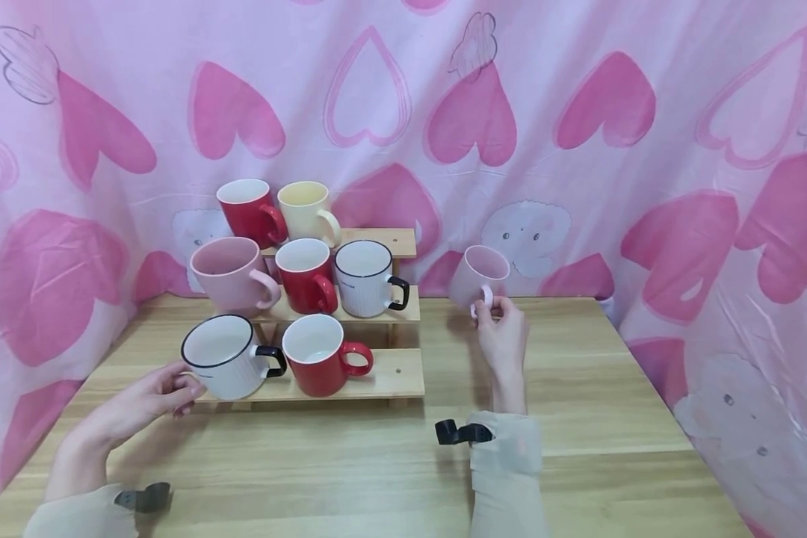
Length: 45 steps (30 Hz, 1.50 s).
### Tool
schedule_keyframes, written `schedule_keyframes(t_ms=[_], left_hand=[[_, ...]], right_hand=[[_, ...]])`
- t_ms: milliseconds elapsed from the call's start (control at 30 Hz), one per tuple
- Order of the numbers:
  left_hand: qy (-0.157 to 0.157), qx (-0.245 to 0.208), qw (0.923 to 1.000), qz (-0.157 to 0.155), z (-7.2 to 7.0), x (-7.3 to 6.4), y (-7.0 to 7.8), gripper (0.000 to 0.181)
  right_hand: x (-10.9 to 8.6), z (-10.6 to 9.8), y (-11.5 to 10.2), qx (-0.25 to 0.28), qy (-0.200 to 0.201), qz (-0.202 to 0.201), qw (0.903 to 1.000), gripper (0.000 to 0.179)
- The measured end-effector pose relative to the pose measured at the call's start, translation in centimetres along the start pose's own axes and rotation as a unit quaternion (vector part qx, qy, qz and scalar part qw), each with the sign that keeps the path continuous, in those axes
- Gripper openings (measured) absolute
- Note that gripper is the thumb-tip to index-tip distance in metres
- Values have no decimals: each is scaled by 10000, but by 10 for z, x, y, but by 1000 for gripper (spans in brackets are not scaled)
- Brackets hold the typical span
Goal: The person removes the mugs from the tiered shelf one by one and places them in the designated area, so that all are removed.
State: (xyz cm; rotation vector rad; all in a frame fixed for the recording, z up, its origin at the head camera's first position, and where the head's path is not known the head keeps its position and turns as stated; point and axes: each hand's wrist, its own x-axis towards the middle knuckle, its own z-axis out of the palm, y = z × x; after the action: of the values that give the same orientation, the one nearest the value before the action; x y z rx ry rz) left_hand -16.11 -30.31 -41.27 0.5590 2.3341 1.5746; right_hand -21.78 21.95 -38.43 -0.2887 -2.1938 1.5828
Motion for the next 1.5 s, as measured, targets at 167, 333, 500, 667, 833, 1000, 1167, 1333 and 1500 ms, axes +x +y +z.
schedule_keyframes(t_ms=[167,333,500,667,833,1000,1167,1333,1500], left_hand=[[71,8,10000,13,0,-2,-2,20],[92,36,9999,74,-1,-3,-5,16],[141,87,9998,100,-2,-3,-6,16],[91,33,9999,45,-1,-3,-6,17],[19,20,9998,187,2,-1,-5,19],[141,39,9999,-8,2,-2,-6,18],[137,-11,9998,-121,5,0,-7,18],[75,63,9999,38,6,1,-4,19],[83,169,9998,107,3,1,-2,17]], right_hand=[[7,9,19,-98,-43,41,9999,21],[13,23,36,-264,-128,119,9995,22],[11,31,46,-377,-229,322,9985,24],[11,32,52,-186,-345,621,9973,26],[11,35,59,88,-358,826,9959,25],[13,39,65,108,-318,597,9977,21],[15,40,70,86,-296,547,9980,22],[14,44,74,199,-267,633,9974,22],[12,49,76,343,-152,652,9972,21]])
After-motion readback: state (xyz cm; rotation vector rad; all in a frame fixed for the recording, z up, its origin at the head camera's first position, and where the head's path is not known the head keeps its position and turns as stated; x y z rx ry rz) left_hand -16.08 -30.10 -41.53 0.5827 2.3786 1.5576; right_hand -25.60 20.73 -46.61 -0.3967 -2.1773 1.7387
